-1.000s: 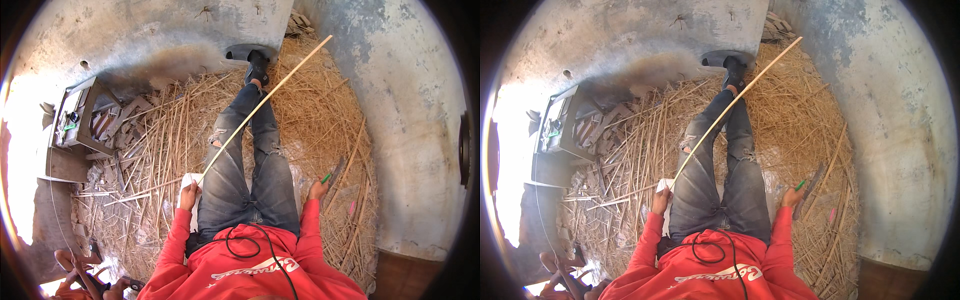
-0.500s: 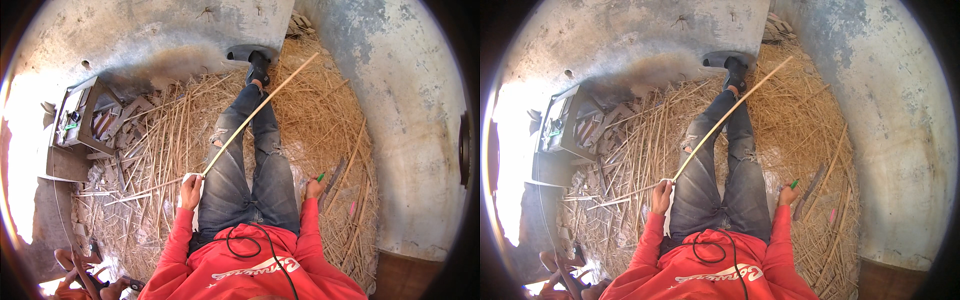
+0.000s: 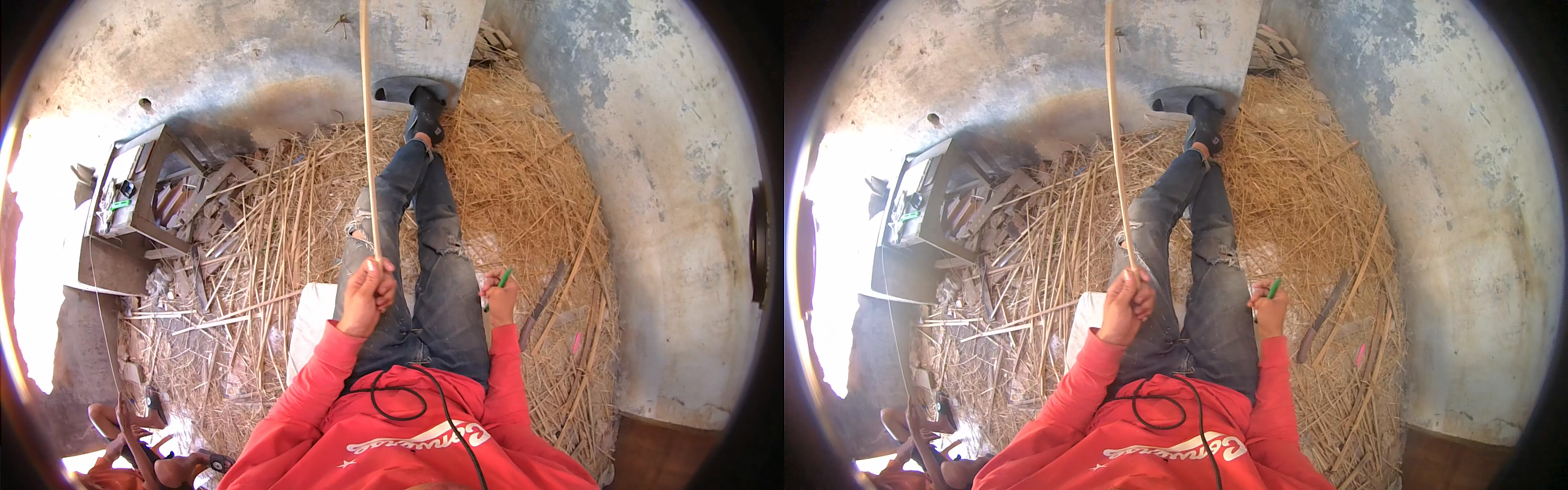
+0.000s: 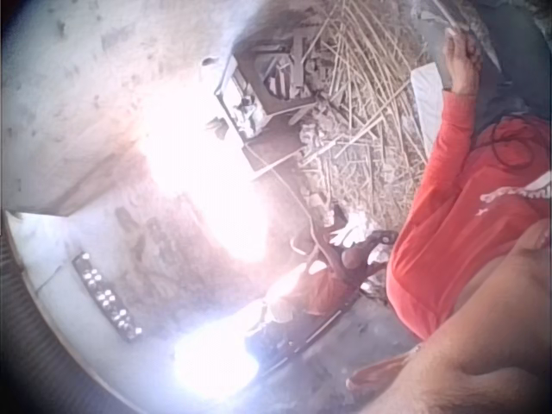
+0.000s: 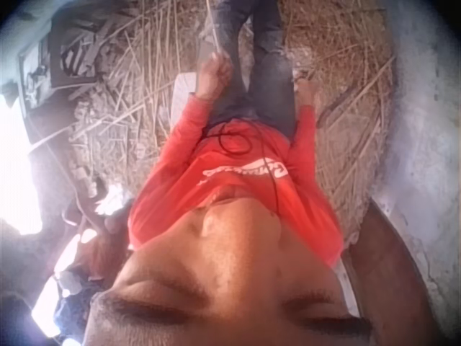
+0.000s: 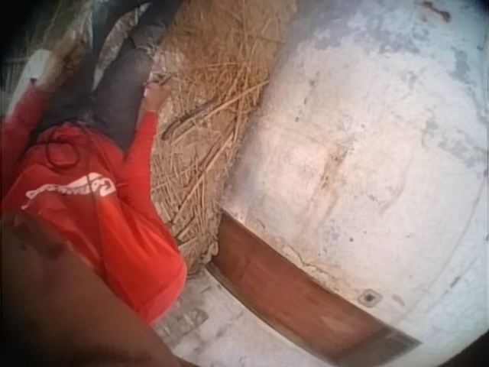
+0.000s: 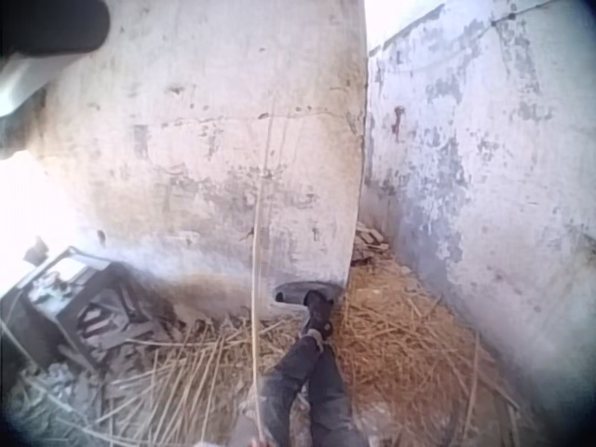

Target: The person strips bark or shavings from a long wood stick using a small green utility knife while seated.

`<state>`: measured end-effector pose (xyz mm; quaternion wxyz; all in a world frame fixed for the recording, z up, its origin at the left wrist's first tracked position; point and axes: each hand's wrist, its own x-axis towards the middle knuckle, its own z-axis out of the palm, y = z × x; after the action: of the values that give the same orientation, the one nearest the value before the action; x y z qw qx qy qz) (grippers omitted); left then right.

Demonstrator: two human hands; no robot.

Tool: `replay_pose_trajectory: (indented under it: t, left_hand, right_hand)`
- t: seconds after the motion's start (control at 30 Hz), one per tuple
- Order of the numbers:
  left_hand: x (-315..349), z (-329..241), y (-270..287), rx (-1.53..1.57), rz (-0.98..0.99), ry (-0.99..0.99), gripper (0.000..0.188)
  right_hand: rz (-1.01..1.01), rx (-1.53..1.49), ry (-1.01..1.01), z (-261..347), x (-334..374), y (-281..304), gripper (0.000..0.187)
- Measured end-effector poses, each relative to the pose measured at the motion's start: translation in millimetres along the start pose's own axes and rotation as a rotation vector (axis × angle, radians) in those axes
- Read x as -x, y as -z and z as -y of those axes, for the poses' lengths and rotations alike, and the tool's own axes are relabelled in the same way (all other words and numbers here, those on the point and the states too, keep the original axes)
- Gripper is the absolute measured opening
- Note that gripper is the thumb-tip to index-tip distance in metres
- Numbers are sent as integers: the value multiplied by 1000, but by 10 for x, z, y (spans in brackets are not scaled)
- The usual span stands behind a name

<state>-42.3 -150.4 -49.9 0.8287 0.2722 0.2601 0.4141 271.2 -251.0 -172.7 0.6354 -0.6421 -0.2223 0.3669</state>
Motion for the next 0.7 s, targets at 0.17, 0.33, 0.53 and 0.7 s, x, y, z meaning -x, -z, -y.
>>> replay_pose_trajectory:
  t: [0.17,0.33,0.53,0.7]
  left_hand:
    - [-131,356,-246,-378,117,-290,29]
    - [-142,446,-258,-745,-63,-466,20]
    - [-124,97,-196,-978,-272,-473,43]
    - [-227,-318,31,-1053,-359,-650,68]
  right_hand:
    - [359,40,24,959,411,-689,23]
    - [576,315,140,1213,724,-1122,37]
    - [618,336,-34,1396,802,-1130,36]
    - [543,553,202,1247,748,-936,26]
